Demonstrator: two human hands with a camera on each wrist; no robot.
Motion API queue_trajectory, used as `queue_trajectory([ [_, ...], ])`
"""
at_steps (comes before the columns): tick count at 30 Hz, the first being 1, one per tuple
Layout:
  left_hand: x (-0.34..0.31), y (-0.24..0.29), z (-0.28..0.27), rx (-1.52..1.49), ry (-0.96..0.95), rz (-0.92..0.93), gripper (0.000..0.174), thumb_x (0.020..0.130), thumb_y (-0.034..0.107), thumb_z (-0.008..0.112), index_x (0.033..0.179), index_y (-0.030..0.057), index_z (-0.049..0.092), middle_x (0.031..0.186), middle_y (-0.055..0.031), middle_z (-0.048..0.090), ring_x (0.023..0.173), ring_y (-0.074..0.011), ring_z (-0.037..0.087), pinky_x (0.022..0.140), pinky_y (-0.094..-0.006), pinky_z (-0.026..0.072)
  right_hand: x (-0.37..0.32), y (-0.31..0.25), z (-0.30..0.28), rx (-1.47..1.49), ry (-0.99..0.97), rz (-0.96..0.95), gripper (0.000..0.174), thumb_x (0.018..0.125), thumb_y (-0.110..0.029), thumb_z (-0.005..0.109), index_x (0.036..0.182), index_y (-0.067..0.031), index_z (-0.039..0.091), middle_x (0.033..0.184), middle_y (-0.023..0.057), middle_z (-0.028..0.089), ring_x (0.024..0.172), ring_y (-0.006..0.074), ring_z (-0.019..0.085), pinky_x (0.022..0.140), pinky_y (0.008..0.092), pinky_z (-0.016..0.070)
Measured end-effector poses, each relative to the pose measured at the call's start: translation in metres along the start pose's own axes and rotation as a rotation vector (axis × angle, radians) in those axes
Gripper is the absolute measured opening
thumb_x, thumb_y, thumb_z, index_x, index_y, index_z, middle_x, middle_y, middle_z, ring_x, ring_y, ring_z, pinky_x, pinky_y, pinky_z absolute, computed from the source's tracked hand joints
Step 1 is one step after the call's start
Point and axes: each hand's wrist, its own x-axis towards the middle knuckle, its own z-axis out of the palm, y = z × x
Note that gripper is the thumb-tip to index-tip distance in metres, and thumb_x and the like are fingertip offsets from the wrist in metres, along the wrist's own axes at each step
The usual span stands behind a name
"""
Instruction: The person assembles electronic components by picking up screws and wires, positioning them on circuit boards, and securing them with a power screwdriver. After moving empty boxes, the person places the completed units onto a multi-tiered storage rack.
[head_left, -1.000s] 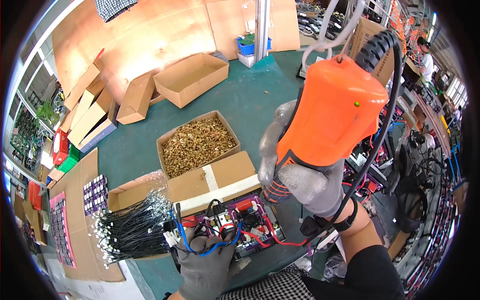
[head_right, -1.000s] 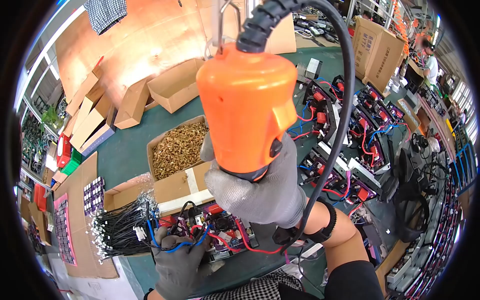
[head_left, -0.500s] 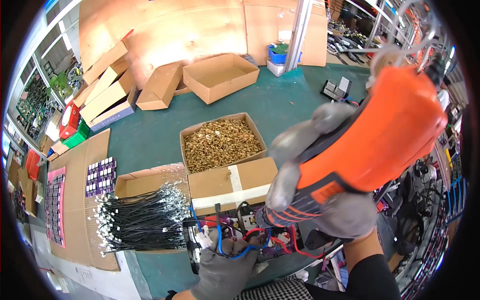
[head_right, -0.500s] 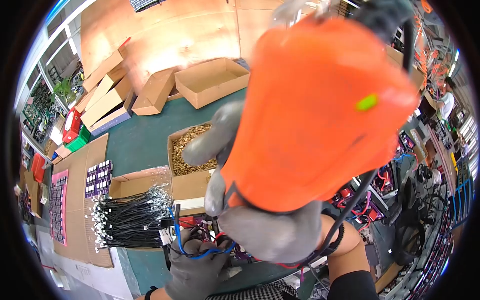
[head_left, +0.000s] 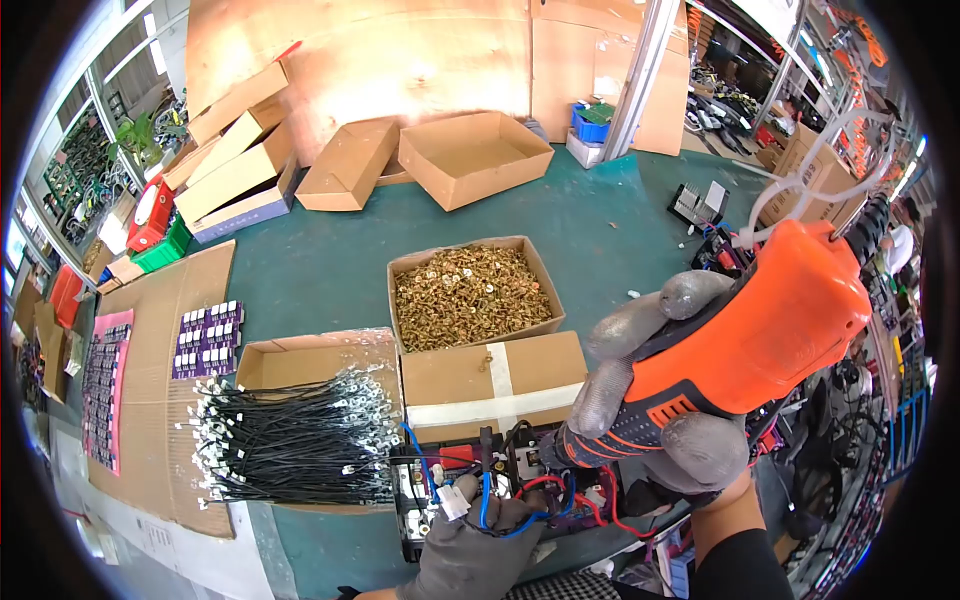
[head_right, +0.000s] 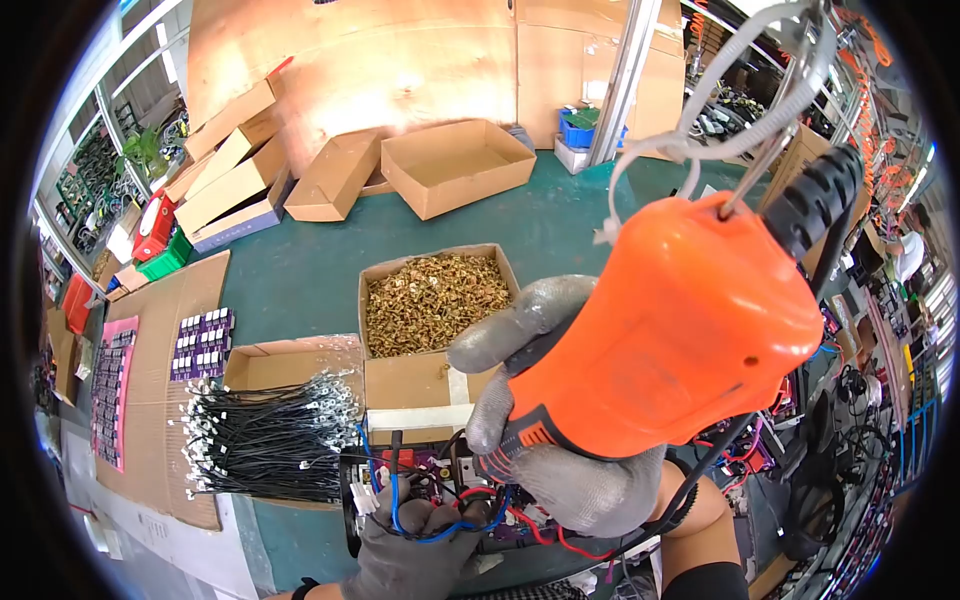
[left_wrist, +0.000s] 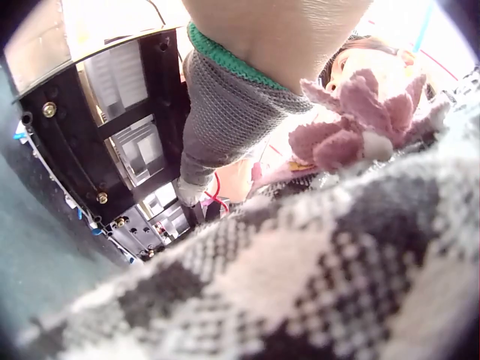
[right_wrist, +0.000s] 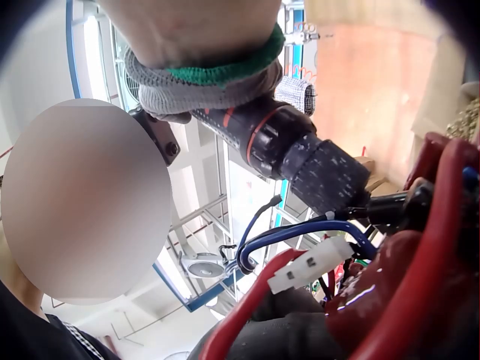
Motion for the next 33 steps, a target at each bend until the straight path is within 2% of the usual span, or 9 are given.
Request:
queue_trajectory([
  [4,0.002,-0.007,-0.001,-0.105,-0.038,0.007,0.033,0.07,0.036,0.068,0.099,0.0197,0.068,0.089,0.0054,0.062,0.092,-0.017,0.057,0.099,-0.0446,0.0408,0.001,0.006,0.003,0.055,0.012,-0.065,0.067,0.067,0.008,0.064,0.129,-0.0009,0.039,0.114,0.022,0.061,0.079,0.021,0.067,0.07,0.0305,0.058],
  [10,0.004,0.003,-0.007,-0.087,-0.093,-0.097,0.034,0.071,0.034,0.068,0.102,0.0201,0.068,0.093,0.0025,0.063,0.103,-0.0225,0.056,0.084,-0.039,0.0465,0.004,0.007,0.002,-0.07,0.004,-0.032,0.06,0.068,0.003,0.064,0.123,-0.0005,0.041,0.103,0.0175,0.062,0.075,0.0195,0.066,0.066,0.0295,0.0565],
  [17,0.008,0.003,-0.004,0.016,0.134,-0.02,0.031,0.071,0.03,0.067,0.099,0.0181,0.067,0.089,0.0,0.061,0.108,-0.0277,0.055,0.079,-0.0402,0.0476,0.004,0.005,0.009,-0.087,-0.062,0.009,0.049,0.067,0.006,0.056,0.115,0.0002,0.045,0.092,0.0119,0.06,0.072,0.0158,0.062,0.065,0.027,0.0521],
  [18,0.003,0.0,0.001,0.062,0.055,0.003,0.046,0.074,0.033,0.07,0.116,0.0149,0.062,0.101,-0.0071,0.064,0.11,-0.0329,0.056,0.082,-0.0449,0.0485,-0.001,0.007,0.014,0.009,0.009,-0.03,0.047,0.069,0.006,0.055,0.115,0.0016,0.047,0.097,0.0137,0.06,0.074,0.0153,0.062,0.067,0.0278,0.0521],
  [21,0.006,-0.001,-0.008,-0.027,-0.071,0.01,0.03,0.071,0.034,0.069,0.097,0.0181,0.071,0.083,0.0056,0.056,0.089,-0.0149,0.052,0.085,-0.0363,0.0417,-0.004,0.003,0.014,-0.215,0.038,-0.029,0.066,0.072,-0.017,0.075,0.126,-0.0044,0.039,0.11,0.0183,0.061,0.076,0.0219,0.067,0.067,0.0335,0.057],
  [22,0.007,0.006,-0.017,0.164,-0.138,-0.003,0.027,0.071,0.029,0.066,0.096,0.0181,0.07,0.087,0.0075,0.057,0.088,-0.014,0.053,0.08,-0.0327,0.0422,-0.005,0.0,0.015,-0.239,0.035,-0.029,0.07,0.073,-0.021,0.078,0.128,-0.0049,0.038,0.114,0.0196,0.061,0.077,0.0229,0.067,0.067,0.0341,0.0576],
  [25,0.005,-0.001,-0.009,0.089,-0.005,0.049,0.043,0.068,0.05,0.07,0.095,0.0175,0.07,0.081,0.0013,0.052,0.089,-0.0198,0.052,0.094,-0.0478,0.0379,-0.007,-0.017,0.027,-0.239,0.041,-0.012,0.074,0.073,-0.024,0.08,0.13,-0.0046,0.037,0.116,0.0207,0.061,0.076,0.0238,0.068,0.067,0.0341,0.058],
  [26,0.004,0.001,-0.012,0.088,-0.007,0.036,0.043,0.066,0.048,0.073,0.097,0.0181,0.069,0.093,0.0004,0.052,0.092,-0.0204,0.052,0.094,-0.0486,0.0368,-0.008,-0.022,0.031,-0.243,0.04,-0.001,0.074,0.073,-0.024,0.08,0.13,-0.0043,0.037,0.115,0.0206,0.061,0.076,0.0238,0.068,0.067,0.0339,0.0578],
  [33,0.006,-0.002,-0.016,0.031,0.04,0.074,0.051,0.061,0.048,0.077,0.1,0.0176,0.069,0.102,-0.0046,0.05,0.093,-0.0263,0.052,0.097,-0.0524,0.0324,-0.017,-0.036,0.029,-0.354,-0.039,-0.094,0.066,0.076,-0.018,0.066,0.132,-0.0004,0.035,0.114,0.0227,0.06,0.073,0.0251,0.067,0.064,0.0357,0.0573],
])
